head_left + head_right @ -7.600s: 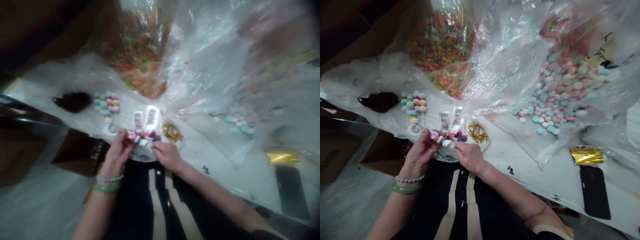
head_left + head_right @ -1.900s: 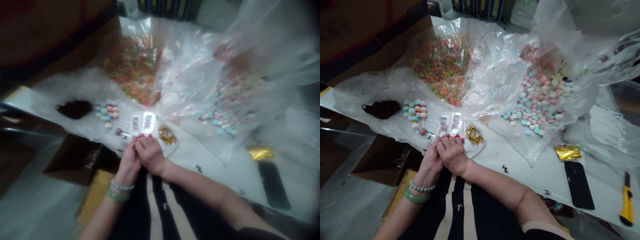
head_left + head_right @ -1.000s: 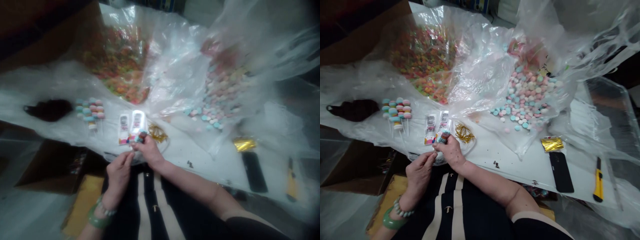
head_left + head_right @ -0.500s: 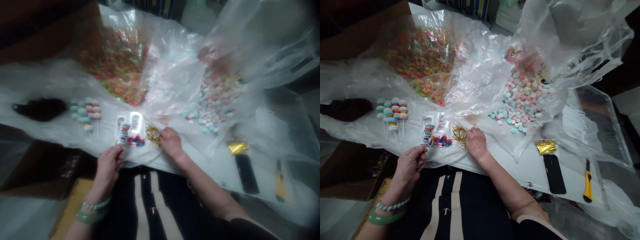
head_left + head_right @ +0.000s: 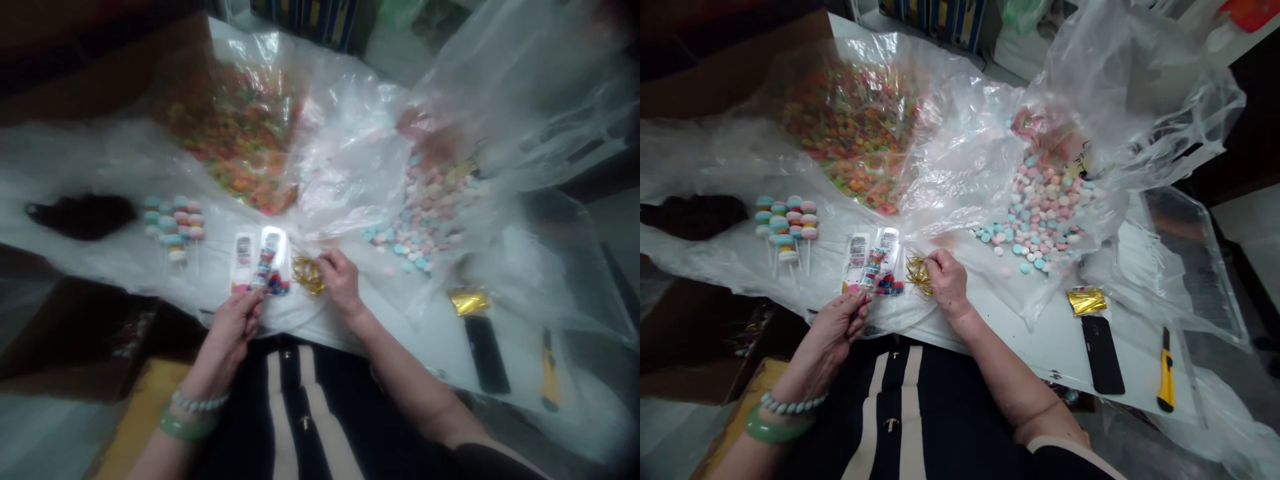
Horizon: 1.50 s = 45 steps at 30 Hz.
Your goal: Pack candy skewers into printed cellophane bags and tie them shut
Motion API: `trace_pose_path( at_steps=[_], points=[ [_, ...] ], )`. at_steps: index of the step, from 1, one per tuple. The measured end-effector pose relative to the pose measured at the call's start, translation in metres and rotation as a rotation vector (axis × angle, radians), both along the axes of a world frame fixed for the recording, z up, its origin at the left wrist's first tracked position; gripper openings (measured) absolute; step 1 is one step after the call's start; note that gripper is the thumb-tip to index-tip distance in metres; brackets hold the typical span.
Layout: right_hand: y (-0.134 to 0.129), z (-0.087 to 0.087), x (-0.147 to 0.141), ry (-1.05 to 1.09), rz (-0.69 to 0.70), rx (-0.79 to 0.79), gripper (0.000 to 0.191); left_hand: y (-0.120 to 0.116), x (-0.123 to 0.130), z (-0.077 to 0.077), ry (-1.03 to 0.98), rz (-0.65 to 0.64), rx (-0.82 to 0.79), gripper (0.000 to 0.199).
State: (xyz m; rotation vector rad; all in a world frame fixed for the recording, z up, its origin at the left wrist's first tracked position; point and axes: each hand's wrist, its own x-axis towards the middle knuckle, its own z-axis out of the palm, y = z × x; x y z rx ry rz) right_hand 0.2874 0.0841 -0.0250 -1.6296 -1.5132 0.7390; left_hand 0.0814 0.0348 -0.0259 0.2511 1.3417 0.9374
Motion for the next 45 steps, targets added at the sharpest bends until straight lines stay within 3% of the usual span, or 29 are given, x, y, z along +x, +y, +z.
trace_pose_path(
  at_steps=[4,8,11,15,18,22,25,28,31,33,36,40,45],
  points=[
    [-0.005,-0.005,-0.006,-0.276,0.120,0.100,0.017,0.004,0.007,0.009,-0.200,-0.028,0.032,0.034],
    [-0.010,-0.011,0.000,-0.215,0.068,0.134,0.018,0.006,0.005,0.017,-0.270,0.027,0.114,0.029],
    [-0.015,-0.012,0.003,-0.188,0.065,0.215,0.020,0.009,0.005,0.019,-0.309,0.027,0.085,0.023],
    [-0.025,-0.008,0.002,-0.350,0.242,0.327,0.022,0.016,0.012,0.024,-0.412,-0.076,0.042,0.020],
    [-0.033,-0.005,-0.002,-0.412,0.431,0.319,0.027,0.020,0.019,0.025,-0.418,-0.152,-0.013,0.017],
    [-0.043,-0.004,-0.006,-0.246,0.545,0.269,0.027,0.021,0.021,0.021,-0.378,-0.165,-0.036,0.016],
    [-0.046,-0.001,-0.009,0.018,0.404,0.146,0.017,0.019,0.016,0.020,-0.333,-0.184,0.075,0.022],
    [-0.042,0.003,-0.013,0.454,0.162,-0.186,0.016,0.016,0.009,0.021,-0.235,-0.293,0.190,0.031],
    [-0.033,0.004,-0.019,0.862,0.213,-0.645,0.023,0.014,0.005,0.023,-0.144,-0.402,0.225,0.036],
    [-0.029,0.003,-0.024,0.978,0.262,-0.793,0.024,0.012,0.005,0.023,-0.096,-0.453,0.232,0.039],
    [-0.027,-0.002,-0.030,1.081,0.270,-0.853,0.021,0.010,0.005,0.022,-0.033,-0.450,0.226,0.042],
    [-0.031,-0.005,-0.034,1.162,0.243,-0.932,0.017,0.007,0.001,0.017,-0.021,-0.325,0.187,0.039],
    [-0.037,0.004,-0.040,0.929,0.269,-0.617,0.006,0.005,-0.003,0.001,0.000,-0.136,0.083,0.035]
  ],
)
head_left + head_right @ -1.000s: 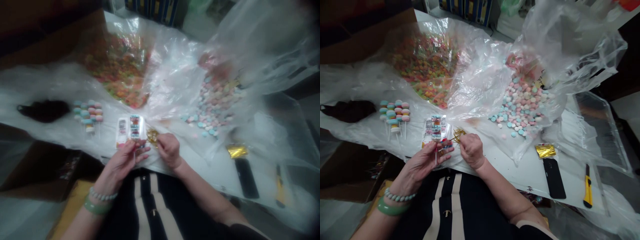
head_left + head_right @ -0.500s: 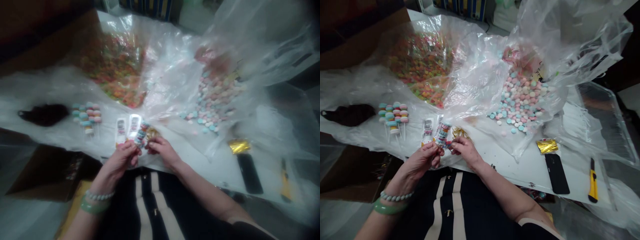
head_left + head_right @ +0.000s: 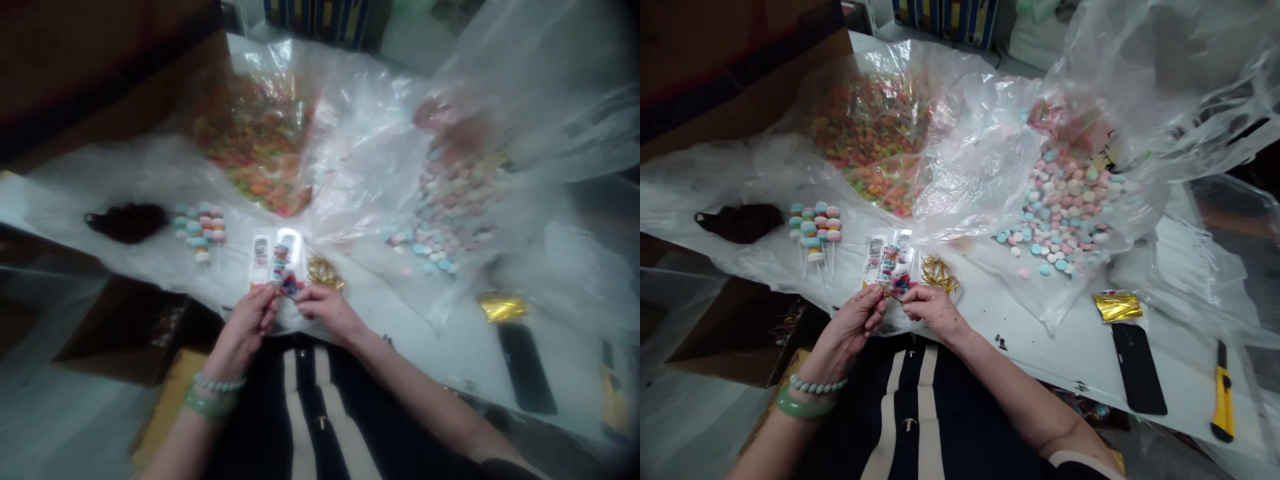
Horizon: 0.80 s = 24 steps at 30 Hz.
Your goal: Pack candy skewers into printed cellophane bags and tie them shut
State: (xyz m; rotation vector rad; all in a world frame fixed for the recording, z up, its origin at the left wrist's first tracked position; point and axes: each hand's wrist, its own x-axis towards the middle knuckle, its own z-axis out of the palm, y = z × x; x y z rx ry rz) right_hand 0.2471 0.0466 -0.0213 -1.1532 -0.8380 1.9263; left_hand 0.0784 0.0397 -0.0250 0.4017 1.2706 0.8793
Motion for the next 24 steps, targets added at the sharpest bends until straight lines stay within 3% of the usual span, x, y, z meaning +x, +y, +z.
trace_pose_path(
  at_steps=[6,15,18,22,24],
  points=[
    [0.006,0.003,-0.015,-0.299,-0.026,0.298,0.021,-0.007,0.017,-0.007,-0.023,-0.029,-0.043,0.037],
    [0.006,-0.014,-0.012,-0.626,0.091,0.448,0.038,-0.009,0.029,-0.007,-0.041,0.023,-0.063,0.049],
    [0.000,-0.018,-0.016,-0.617,-0.009,0.476,0.036,-0.006,0.034,-0.008,-0.021,0.074,-0.028,0.051],
    [-0.004,-0.025,-0.021,-0.495,-0.277,0.347,0.027,-0.003,0.039,-0.006,0.018,0.096,0.024,0.049],
    [0.001,-0.025,-0.018,-0.264,-0.236,0.170,0.032,-0.003,0.036,-0.003,0.020,0.083,0.044,0.048]
  ],
)
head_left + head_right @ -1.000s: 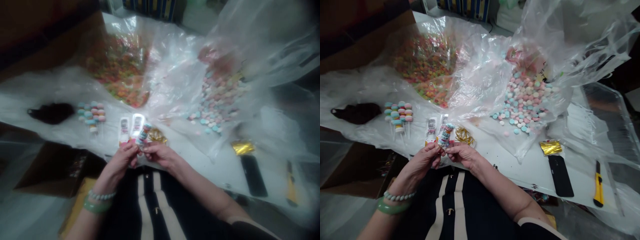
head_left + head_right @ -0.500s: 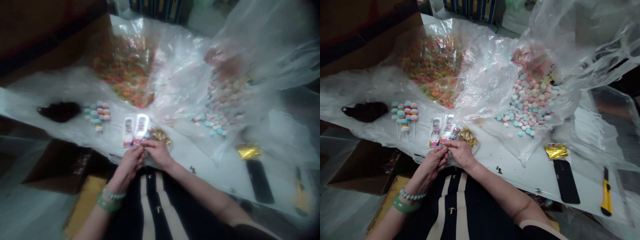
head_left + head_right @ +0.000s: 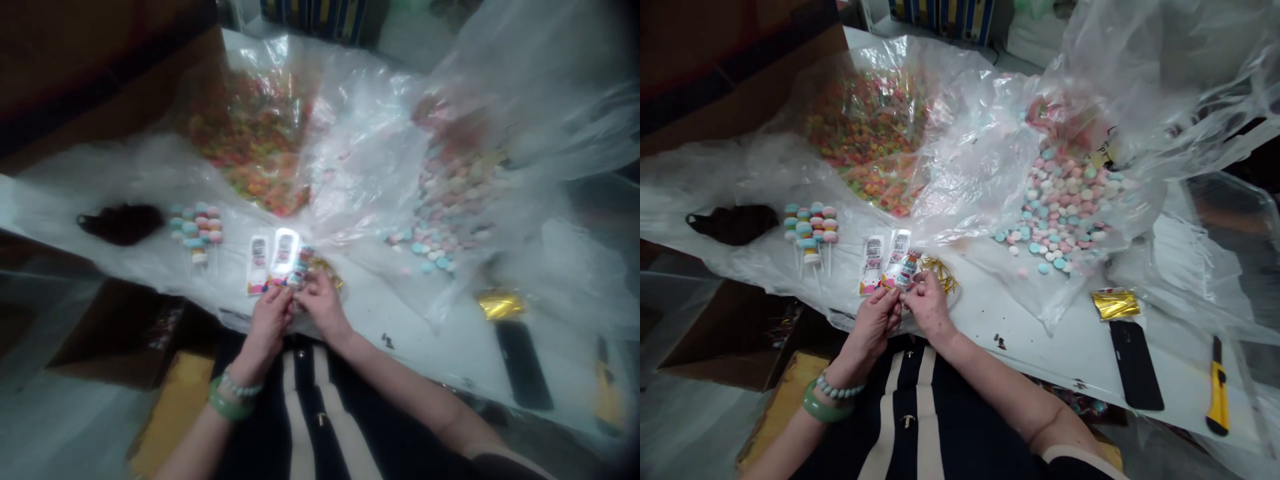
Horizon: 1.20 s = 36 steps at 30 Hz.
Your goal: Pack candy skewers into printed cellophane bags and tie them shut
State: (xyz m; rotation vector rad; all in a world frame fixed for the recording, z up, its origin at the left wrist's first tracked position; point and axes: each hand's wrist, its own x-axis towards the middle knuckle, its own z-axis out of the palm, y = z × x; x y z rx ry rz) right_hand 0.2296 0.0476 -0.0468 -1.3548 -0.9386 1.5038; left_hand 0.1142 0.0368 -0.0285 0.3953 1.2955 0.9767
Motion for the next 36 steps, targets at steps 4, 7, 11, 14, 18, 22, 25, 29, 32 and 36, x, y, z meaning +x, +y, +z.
trace_pose_path(
  at_steps=[4,7,11,14,18,22,25,29,32,36],
  points=[
    [0.009,0.013,0.019,0.282,0.370,-0.081,0.049,-0.004,-0.020,0.005,-0.133,-0.350,-0.030,0.044],
    [0.003,0.028,0.029,0.135,0.700,0.156,0.033,-0.006,-0.043,0.006,-0.312,-0.723,-0.058,0.039],
    [-0.013,0.046,0.022,-0.342,0.695,0.736,0.022,0.005,-0.070,0.017,-0.284,-0.892,-0.020,0.035],
    [-0.015,0.065,0.013,-0.681,0.823,1.238,0.021,0.017,-0.083,0.046,-0.022,-1.063,0.049,0.023],
    [0.005,0.088,0.002,-1.007,0.947,1.482,0.023,0.009,-0.075,0.088,0.752,-1.028,0.344,0.015],
    [0.029,0.089,-0.027,-0.658,0.484,0.914,0.019,-0.015,-0.047,0.090,1.314,-0.343,0.611,0.022],
    [0.032,0.080,-0.053,-0.240,0.296,0.501,0.026,-0.018,-0.041,0.070,1.128,0.067,0.549,0.019],
    [0.023,0.067,-0.059,0.019,0.358,0.361,0.024,-0.015,-0.062,0.045,0.247,0.079,0.188,0.043],
    [0.021,0.060,-0.046,-0.165,0.479,0.522,0.022,-0.023,-0.081,0.033,-0.251,-0.283,0.014,0.064],
    [0.024,0.049,-0.042,-0.205,0.654,0.261,0.017,-0.034,-0.103,0.033,0.031,-0.455,0.149,0.051]
  ],
)
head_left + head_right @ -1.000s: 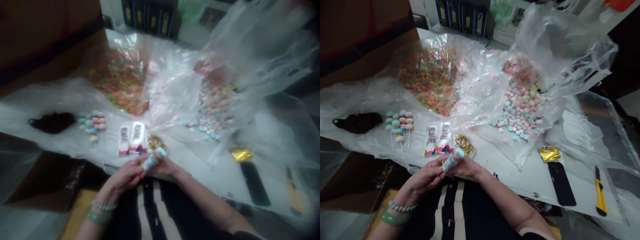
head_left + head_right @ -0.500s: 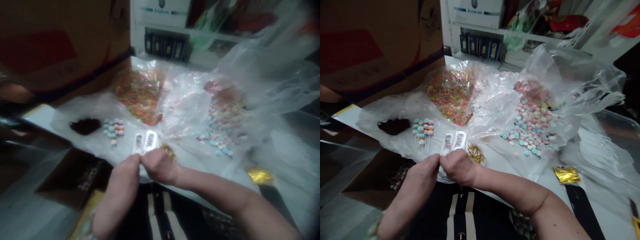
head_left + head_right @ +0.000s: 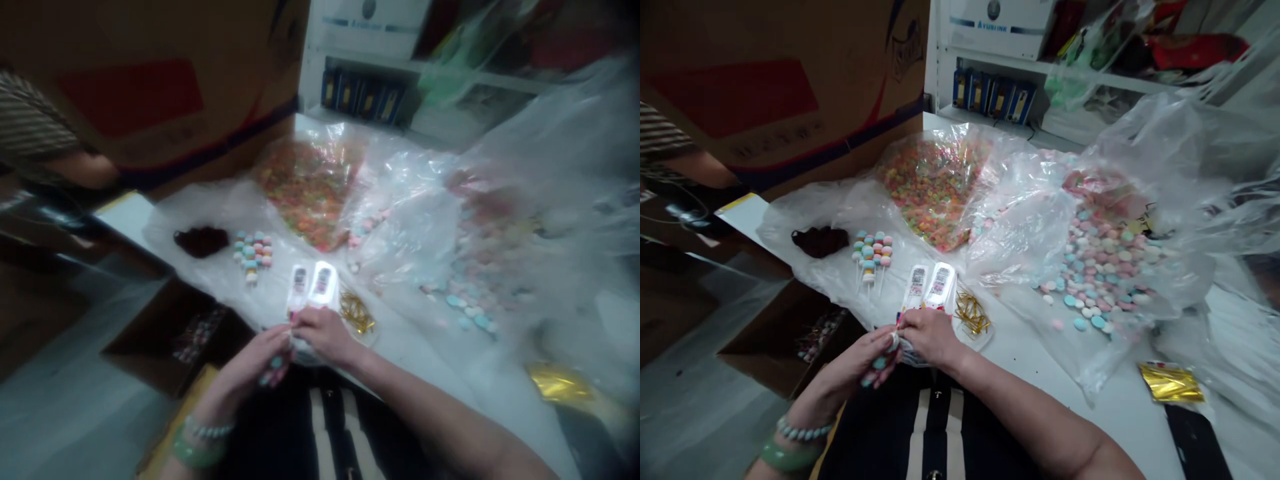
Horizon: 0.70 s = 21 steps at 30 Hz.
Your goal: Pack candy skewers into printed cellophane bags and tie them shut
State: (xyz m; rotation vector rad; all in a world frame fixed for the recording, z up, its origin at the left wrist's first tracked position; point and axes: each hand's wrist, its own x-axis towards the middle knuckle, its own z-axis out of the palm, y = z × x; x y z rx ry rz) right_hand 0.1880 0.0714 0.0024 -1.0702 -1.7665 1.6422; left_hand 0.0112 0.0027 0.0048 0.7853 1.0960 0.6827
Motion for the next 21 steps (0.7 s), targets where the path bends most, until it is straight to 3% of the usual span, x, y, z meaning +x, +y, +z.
trace_pose_path(
  at_steps=[3,4,5,6,8,10,12,16,19,21],
  points=[
    [-0.001,-0.008,-0.012,0.069,0.200,-0.551,0.024,-0.003,-0.019,0.008,0.400,-0.130,0.283,0.032],
    [-0.003,-0.009,-0.017,0.078,0.271,-0.635,0.025,-0.004,-0.026,0.010,0.551,-0.183,0.353,0.030],
    [-0.006,-0.009,-0.022,0.051,0.322,-0.622,0.024,-0.007,-0.034,0.010,0.708,-0.230,0.398,0.030],
    [-0.010,-0.009,-0.027,-0.013,0.351,-0.511,0.021,-0.011,-0.041,0.010,0.860,-0.262,0.419,0.030],
    [-0.016,-0.006,-0.034,-0.193,0.367,-0.100,0.012,-0.023,-0.059,0.005,1.070,-0.274,0.384,0.031],
    [-0.017,-0.005,-0.037,-0.360,0.352,0.291,0.011,-0.037,-0.083,-0.001,1.118,-0.211,0.272,0.035],
    [-0.010,-0.010,-0.035,-0.503,0.287,0.516,0.013,-0.049,-0.111,-0.005,1.136,-0.101,0.114,0.041],
    [0.013,-0.034,-0.030,-0.776,0.070,0.757,0.015,-0.060,-0.154,-0.007,1.518,0.143,-0.133,0.057],
    [0.021,-0.052,-0.031,-0.843,0.061,0.794,0.020,-0.050,-0.150,-0.013,1.657,0.257,0.023,0.063],
    [0.021,-0.060,-0.034,-0.859,0.081,0.776,0.017,-0.034,-0.129,-0.020,1.519,0.366,0.218,0.054]
  ],
)
